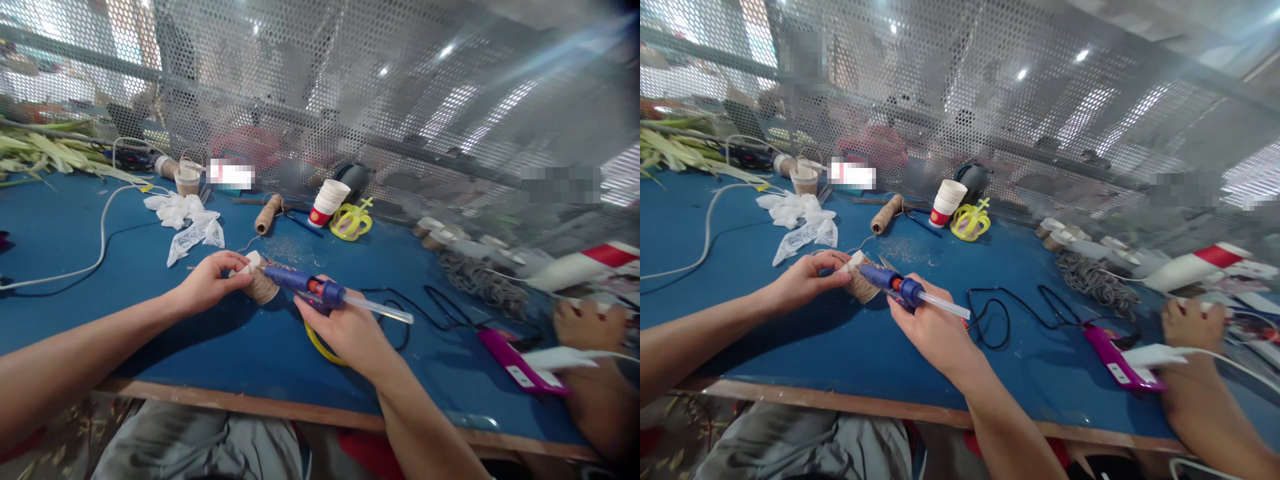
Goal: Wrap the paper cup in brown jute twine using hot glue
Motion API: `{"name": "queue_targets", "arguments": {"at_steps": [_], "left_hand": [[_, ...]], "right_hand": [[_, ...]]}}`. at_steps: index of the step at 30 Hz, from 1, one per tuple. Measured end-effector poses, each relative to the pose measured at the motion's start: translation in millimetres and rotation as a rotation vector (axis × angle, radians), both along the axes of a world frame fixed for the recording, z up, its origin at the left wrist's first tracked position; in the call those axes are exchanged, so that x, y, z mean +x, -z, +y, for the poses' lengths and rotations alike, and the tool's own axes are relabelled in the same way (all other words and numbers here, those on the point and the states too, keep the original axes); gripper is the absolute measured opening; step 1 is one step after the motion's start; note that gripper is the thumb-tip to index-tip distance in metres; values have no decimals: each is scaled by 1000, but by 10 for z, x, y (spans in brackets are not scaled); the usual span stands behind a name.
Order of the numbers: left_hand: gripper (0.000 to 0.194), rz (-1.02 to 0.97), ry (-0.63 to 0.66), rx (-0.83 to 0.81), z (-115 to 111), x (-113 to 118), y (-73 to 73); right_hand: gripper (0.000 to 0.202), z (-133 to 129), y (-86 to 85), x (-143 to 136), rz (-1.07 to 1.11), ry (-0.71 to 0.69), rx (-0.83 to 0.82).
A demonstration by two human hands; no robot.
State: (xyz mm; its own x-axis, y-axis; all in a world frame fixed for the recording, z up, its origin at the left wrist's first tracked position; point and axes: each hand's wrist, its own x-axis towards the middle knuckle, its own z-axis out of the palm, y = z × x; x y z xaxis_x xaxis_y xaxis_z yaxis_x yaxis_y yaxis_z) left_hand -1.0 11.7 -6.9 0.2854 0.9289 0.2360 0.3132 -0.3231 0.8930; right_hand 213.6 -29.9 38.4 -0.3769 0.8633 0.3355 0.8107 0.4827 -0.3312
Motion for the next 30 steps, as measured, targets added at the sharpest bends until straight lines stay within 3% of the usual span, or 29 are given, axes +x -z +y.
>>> {"name": "queue_targets", "arguments": {"at_steps": [15, 23, 30], "left_hand": [[19, 57, -3, 96, 14, -10, 35], [21, 71, 55, 63, -14, -16, -13], [22, 69, 63, 50, -16, -19, -9]], "right_hand": [[13, -25, 7, -5, 39, -19, -21], [12, -17, 144, 60, 24, 9, 22], [14, -12, 127, 42, 10, -9, 0]]}}
